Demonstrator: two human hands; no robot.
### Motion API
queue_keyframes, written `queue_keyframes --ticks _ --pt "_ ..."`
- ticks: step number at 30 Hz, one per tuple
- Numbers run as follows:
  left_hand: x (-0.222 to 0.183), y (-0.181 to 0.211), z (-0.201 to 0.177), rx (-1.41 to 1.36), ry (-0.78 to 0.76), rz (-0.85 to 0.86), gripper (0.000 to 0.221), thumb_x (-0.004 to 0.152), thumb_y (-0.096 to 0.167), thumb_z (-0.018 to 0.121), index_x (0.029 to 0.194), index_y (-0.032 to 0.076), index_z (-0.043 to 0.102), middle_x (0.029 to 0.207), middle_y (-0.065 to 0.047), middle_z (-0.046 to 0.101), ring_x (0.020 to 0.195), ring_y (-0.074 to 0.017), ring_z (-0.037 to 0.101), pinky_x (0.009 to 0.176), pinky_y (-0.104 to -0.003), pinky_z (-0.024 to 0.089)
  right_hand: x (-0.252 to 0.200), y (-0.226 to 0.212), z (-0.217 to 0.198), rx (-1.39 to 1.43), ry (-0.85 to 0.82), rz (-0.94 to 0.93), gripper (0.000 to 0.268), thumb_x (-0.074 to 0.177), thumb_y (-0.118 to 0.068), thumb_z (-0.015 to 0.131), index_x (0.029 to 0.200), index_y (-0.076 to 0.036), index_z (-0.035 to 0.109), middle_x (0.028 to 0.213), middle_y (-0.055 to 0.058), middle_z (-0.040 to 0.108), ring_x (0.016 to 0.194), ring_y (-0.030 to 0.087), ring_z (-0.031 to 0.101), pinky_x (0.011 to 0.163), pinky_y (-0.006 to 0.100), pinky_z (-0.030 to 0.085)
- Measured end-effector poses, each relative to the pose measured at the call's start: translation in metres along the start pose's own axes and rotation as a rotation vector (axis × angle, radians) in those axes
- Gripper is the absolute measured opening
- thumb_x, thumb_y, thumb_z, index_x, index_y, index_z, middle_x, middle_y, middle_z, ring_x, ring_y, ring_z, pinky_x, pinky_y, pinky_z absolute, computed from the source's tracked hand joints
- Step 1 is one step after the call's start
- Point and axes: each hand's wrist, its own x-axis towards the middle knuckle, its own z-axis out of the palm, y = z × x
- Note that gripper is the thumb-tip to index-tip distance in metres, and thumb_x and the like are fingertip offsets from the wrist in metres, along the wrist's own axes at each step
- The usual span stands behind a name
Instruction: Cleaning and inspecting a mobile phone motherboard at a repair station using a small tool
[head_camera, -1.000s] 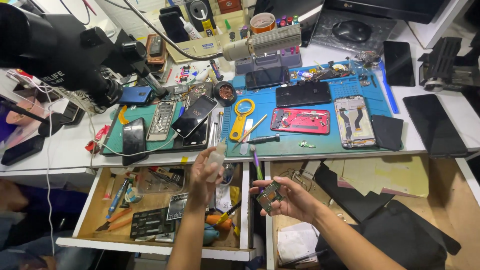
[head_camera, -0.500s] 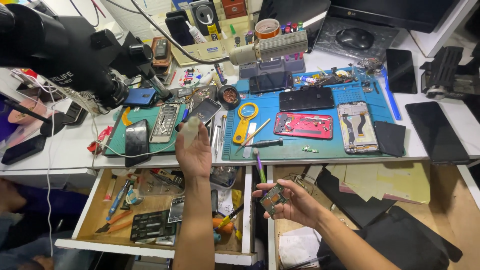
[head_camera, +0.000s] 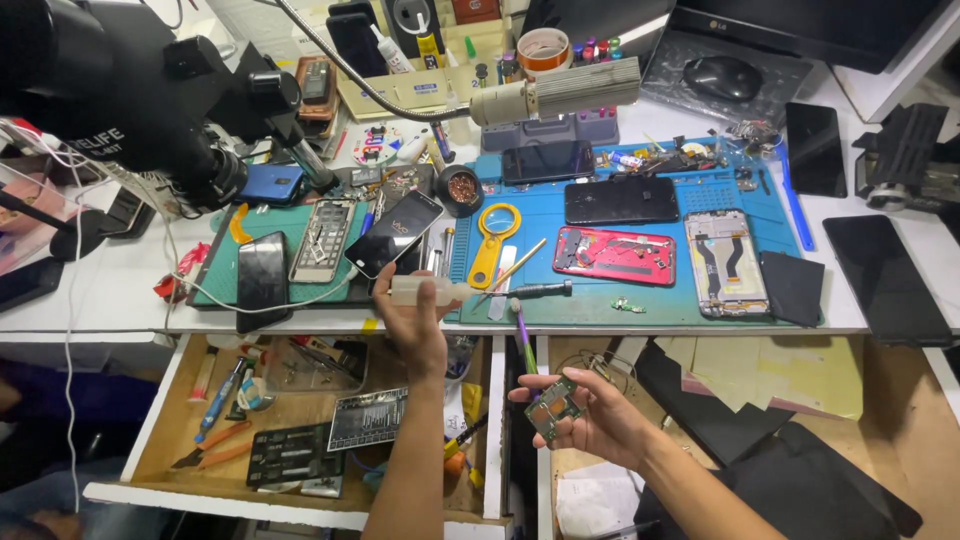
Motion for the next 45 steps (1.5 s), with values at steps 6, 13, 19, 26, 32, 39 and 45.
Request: queue_keyframes --ticks 6,13,19,26,32,39,45 --pt "-0.008 -0.015 0.005 0.098 -0.125 0.179 0.065 0.093 0.038 0.070 0.139 0.009 0.033 0.118 -0.019 0.062 0.103 -0.0294 0.067 0.083 -0.038 0.067 0.000 -0.001 0.002 -0.037 0.015 -0.007 0.066 0.088 -0.037 0.054 0.139 0.005 0.059 0.145 0.027 0.061 0.085 0.023 0.062 0.086 0.055 0.058" --pt "-0.012 -0.016 0.004 0.112 -0.197 0.291 0.057 0.098 0.031 0.069 0.138 0.009 0.034 0.119 -0.020 0.061 0.106 -0.0298 0.066 0.087 -0.038 0.065 0.001 0.000 0.003 -0.038 0.035 -0.013 0.067 0.089 -0.037 0.052 0.140 0.006 0.058 0.144 0.028 0.062 0.088 0.026 0.062 0.084 0.056 0.056" --pt "-0.014 -0.013 0.005 0.129 -0.212 0.346 0.054 0.100 0.029 0.067 0.138 0.009 0.034 0.119 -0.020 0.060 0.107 -0.0314 0.067 0.087 -0.040 0.067 0.001 0.000 0.005 -0.027 0.038 0.001 0.067 0.089 -0.038 0.053 0.141 0.005 0.058 0.145 0.027 0.062 0.091 0.026 0.063 0.085 0.055 0.057" --pt "-0.018 -0.007 0.007 0.208 -0.240 0.412 0.048 0.102 0.030 0.065 0.135 0.010 0.036 0.118 -0.019 0.061 0.101 -0.0296 0.070 0.081 -0.035 0.069 -0.001 -0.001 0.006 -0.043 0.044 -0.003 0.067 0.089 -0.038 0.052 0.140 0.005 0.059 0.145 0.027 0.062 0.089 0.026 0.064 0.086 0.055 0.057" --pt "-0.017 -0.007 0.007 0.194 -0.236 0.440 0.045 0.103 0.025 0.064 0.135 0.010 0.038 0.118 -0.019 0.060 0.106 -0.0306 0.069 0.084 -0.037 0.069 0.000 0.000 0.005 -0.046 0.037 -0.015 0.066 0.088 -0.037 0.054 0.138 0.006 0.060 0.145 0.027 0.062 0.081 0.024 0.062 0.083 0.054 0.058" --pt "-0.015 -0.009 0.007 0.200 -0.237 0.477 0.044 0.104 0.024 0.063 0.136 0.009 0.037 0.118 -0.020 0.060 0.104 -0.0308 0.069 0.083 -0.037 0.069 0.001 0.001 0.002 -0.041 0.025 -0.018 0.066 0.090 -0.037 0.053 0.139 0.006 0.060 0.145 0.027 0.062 0.081 0.024 0.062 0.084 0.055 0.058" --pt "-0.012 -0.010 0.004 0.222 -0.238 0.451 0.045 0.103 0.026 0.064 0.136 0.011 0.038 0.117 -0.019 0.061 0.105 -0.0296 0.068 0.082 -0.036 0.068 -0.001 -0.001 0.005 -0.054 0.034 -0.011 0.066 0.088 -0.038 0.053 0.139 0.004 0.060 0.145 0.026 0.062 0.086 0.025 0.063 0.085 0.055 0.057"
